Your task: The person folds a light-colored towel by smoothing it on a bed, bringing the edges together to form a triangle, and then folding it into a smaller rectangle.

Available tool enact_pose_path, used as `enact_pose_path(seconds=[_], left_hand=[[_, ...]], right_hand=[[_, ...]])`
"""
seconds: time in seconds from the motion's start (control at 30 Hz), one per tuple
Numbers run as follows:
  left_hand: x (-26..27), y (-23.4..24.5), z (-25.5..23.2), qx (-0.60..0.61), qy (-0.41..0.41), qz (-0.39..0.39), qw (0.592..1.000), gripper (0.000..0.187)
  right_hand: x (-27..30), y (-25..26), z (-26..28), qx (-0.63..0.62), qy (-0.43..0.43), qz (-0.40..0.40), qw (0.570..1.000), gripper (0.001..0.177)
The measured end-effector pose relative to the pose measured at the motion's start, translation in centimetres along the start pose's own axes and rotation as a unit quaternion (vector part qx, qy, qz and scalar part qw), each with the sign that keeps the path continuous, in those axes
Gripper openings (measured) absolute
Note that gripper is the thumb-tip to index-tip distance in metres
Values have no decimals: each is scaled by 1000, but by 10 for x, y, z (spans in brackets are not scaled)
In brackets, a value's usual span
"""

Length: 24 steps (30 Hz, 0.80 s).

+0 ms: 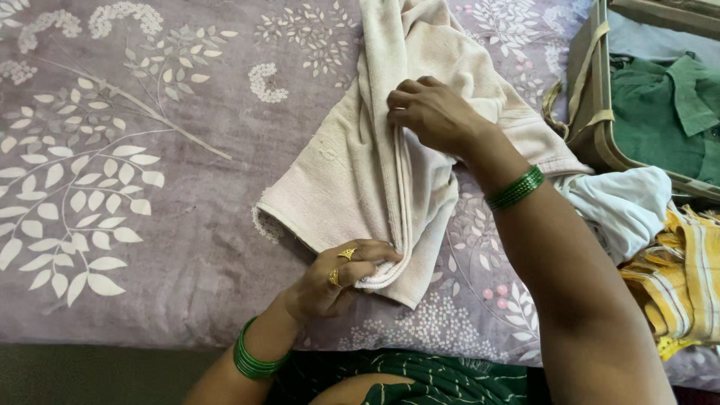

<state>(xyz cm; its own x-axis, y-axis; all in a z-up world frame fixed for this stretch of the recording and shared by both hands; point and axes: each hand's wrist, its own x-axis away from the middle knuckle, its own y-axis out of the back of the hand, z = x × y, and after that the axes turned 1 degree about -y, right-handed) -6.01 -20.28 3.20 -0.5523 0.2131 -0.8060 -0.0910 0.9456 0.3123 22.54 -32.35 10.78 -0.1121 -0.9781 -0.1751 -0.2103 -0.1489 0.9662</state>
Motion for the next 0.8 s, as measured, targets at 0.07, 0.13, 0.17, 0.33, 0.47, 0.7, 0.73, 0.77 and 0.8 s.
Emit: enact_pose_path(seconds=[0.07,0.13,0.17,0.33,0.47,0.7,0.73,0.77,0.8], left_hand=[[0,2,-2,18,3,7,1000,24],[-2,3,-2,22,15,12,1000,18],[-2,3,-1,26,26,18,999,16],[-5,4,-2,28,17,39,999,24],[-4,4,0,19,28,41,999,29],[17,4,11,12,13,-34,999,24],[19,3,16,-20,29,-76,996,17],[20,3,18,-51,44,-118,991,10],[23,4,16,-52,42,-119,991,10]], right_hand=[[-14,5,9,16,15,17,1000,16],[-23,13,15,31,31,34,998,16],[-27,17,17,31,36,72,996,14],[-46,25,24,63,24,218,974,14],[-44,19,12,80,40,200,976,13],[32,21,-44,-42,-7,-122,992,11],[46,25,-49,-40,-6,-123,992,11],[62,29,-49,-46,-43,-158,985,15],[76,31,-47,-53,-80,-193,977,20]])
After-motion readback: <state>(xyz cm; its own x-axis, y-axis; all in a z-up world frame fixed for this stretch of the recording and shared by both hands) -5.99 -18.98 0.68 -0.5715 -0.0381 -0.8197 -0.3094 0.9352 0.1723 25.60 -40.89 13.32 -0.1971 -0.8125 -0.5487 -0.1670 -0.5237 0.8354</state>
